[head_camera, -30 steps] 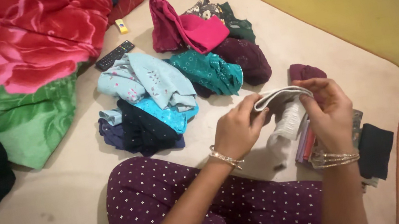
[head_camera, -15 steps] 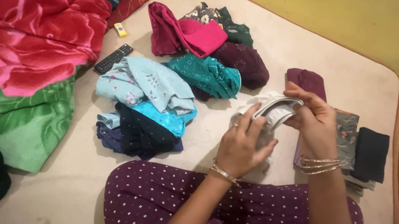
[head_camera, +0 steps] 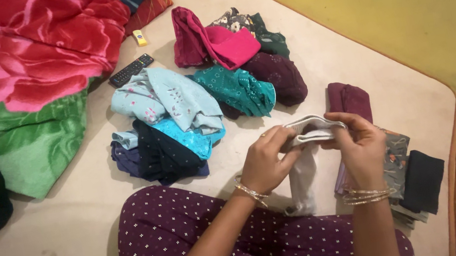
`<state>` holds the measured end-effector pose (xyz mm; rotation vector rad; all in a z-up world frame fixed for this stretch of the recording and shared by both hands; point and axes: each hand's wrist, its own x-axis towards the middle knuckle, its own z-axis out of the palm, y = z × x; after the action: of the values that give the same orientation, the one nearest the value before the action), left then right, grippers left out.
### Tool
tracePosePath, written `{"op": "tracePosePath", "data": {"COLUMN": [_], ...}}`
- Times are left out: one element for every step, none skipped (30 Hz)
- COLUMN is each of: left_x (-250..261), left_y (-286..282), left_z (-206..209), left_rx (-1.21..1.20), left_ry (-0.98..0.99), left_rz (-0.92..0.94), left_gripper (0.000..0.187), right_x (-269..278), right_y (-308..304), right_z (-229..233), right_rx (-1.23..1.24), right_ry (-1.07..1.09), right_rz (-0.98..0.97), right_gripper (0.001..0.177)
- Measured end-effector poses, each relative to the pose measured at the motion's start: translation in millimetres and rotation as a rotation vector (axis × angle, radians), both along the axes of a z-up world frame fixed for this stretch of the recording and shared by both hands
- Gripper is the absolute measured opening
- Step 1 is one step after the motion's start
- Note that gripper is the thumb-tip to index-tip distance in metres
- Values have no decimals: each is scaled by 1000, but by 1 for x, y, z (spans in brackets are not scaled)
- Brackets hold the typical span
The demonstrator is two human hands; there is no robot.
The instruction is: The person folds several pieces of clothing, including a dark garment and white fabric, on a bed surface.
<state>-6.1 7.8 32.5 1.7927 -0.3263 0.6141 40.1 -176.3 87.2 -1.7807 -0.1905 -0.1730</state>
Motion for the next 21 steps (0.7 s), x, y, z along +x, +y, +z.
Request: {"op": "tracePosePath", "data": {"left_x": [-1, -1, -3, -4, -4, -4, -4, -3, -2, -1, 0, 1, 3, 4, 5, 5, 5, 5, 5, 5, 6], "left_y": [1, 2, 3, 5, 5, 6, 6, 6, 6, 6, 4, 2, 1, 0, 0, 0, -1, -3, -4, -5, -6], "left_z": [2, 4, 5, 6, 6, 6, 6, 5, 4, 2, 0, -1, -3, -5, -6, -7, -7, -8, -7, -6, -5], "left_rx": [-20, -5, 11, 26, 41, 55, 69, 60, 52, 44, 25, 6, -13, -46, -78, -110, -122, -134, -146, -183, -219], "left_ry": [36, 15, -4, -23, -34, -46, -60, -34, -7, 19, 4, -11, -25, -3, 19, 41, 53, 65, 79, 105, 129], "left_rz": [-37, -51, -65, -78, -79, -80, -82, -84, -86, -87, -95, -104, -111, -124, -137, -150, -134, -119, -104, -125, -147], "left_gripper": [23, 23, 23, 23, 22, 21, 20, 21, 22, 22, 21, 20, 19, 20, 20, 21, 21, 22, 23, 24, 25], "right_x": [0, 0, -1, -2, -3, -5, -5, -6, -7, -7, -8, -9, -9, -8, -8, -8, -8, -8, -9, -9, -10], "right_y": [0, -1, -3, -3, -5, -8, -9, -10, -12, -13, -12, -11, -10, -10, -10, -10, -10, -10, -10, -9, -9], "right_z": [1, 4, 7, 10, 14, 19, 23, 26, 29, 31, 31, 29, 28, 27, 26, 25, 25, 25, 26, 26, 27], "right_rx": [-64, -107, -150, -193, -286, -380, -474, -485, -495, -506, -506, -506, -506, -468, -430, -392, -408, -425, -441, -450, -458], "right_ry": [-10, -41, -69, -97, -71, -45, -20, -43, -66, -89, -129, -169, -209, -214, -218, -223, -240, -258, -274, -275, -276], "right_rz": [-32, -3, 27, 56, -9, -75, -141, -143, -144, -146, -146, -146, -145, -137, -127, -118, -118, -118, -120, -129, -140], "right_gripper": [26, 27, 28, 29, 28, 27, 27, 25, 23, 22, 21, 21, 20, 19, 18, 17, 18, 19, 20, 21, 22]}}
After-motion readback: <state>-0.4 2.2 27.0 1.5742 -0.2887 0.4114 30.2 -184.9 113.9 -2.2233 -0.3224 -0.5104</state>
